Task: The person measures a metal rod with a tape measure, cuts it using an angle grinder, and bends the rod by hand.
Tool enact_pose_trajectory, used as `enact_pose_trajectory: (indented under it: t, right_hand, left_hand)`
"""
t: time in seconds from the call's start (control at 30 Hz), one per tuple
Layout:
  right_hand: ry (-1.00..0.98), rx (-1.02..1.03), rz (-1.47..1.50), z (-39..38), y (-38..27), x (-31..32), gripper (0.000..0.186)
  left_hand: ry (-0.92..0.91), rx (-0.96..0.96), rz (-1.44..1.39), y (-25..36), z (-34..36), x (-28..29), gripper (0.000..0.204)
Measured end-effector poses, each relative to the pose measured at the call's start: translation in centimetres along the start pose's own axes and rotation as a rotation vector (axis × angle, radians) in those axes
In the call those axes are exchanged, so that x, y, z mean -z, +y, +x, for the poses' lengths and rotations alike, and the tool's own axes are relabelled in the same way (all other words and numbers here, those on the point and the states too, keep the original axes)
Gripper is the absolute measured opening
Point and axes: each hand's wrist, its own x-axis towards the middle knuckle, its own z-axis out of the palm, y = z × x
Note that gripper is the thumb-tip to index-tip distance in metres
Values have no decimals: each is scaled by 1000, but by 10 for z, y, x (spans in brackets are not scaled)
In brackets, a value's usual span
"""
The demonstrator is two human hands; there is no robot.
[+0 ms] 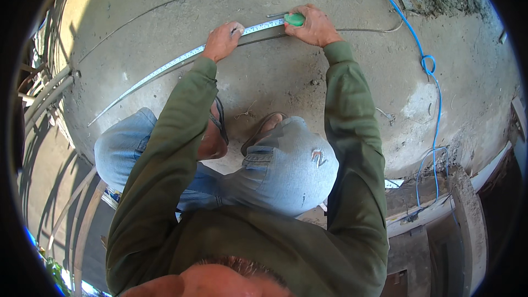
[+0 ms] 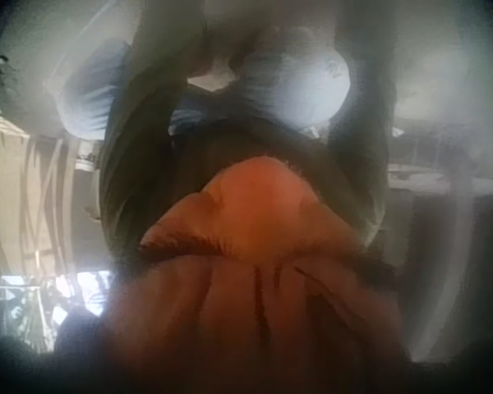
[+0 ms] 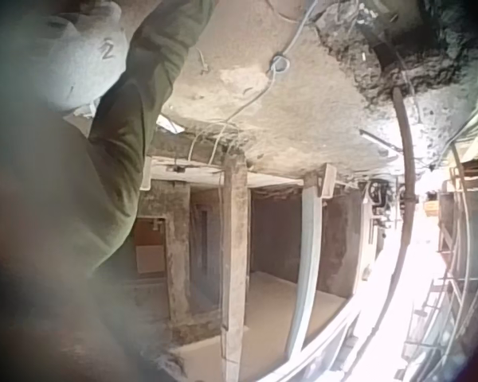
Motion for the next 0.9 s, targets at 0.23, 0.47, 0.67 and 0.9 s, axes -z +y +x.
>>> enact_pose_trajectory:
  t: [0.23,0.47,0.67,0.9]
  right_hand:
    - [-26,19,-56,6,-8,6,50]
    - [-99,90,-65,14,-40,3,46]
    - [-258,120,58,15,-63,-12,50]
    - [-220,165,31,17,-98,-11,57]
  left_hand:
    - [22,-105,-78,-2,4,5,25]
    - [110,-115,-137,-4,-7,13,20]
    - [149,-270,-145,31,10,12,14]
    - [-400,-111,-88,5,19,68,27]
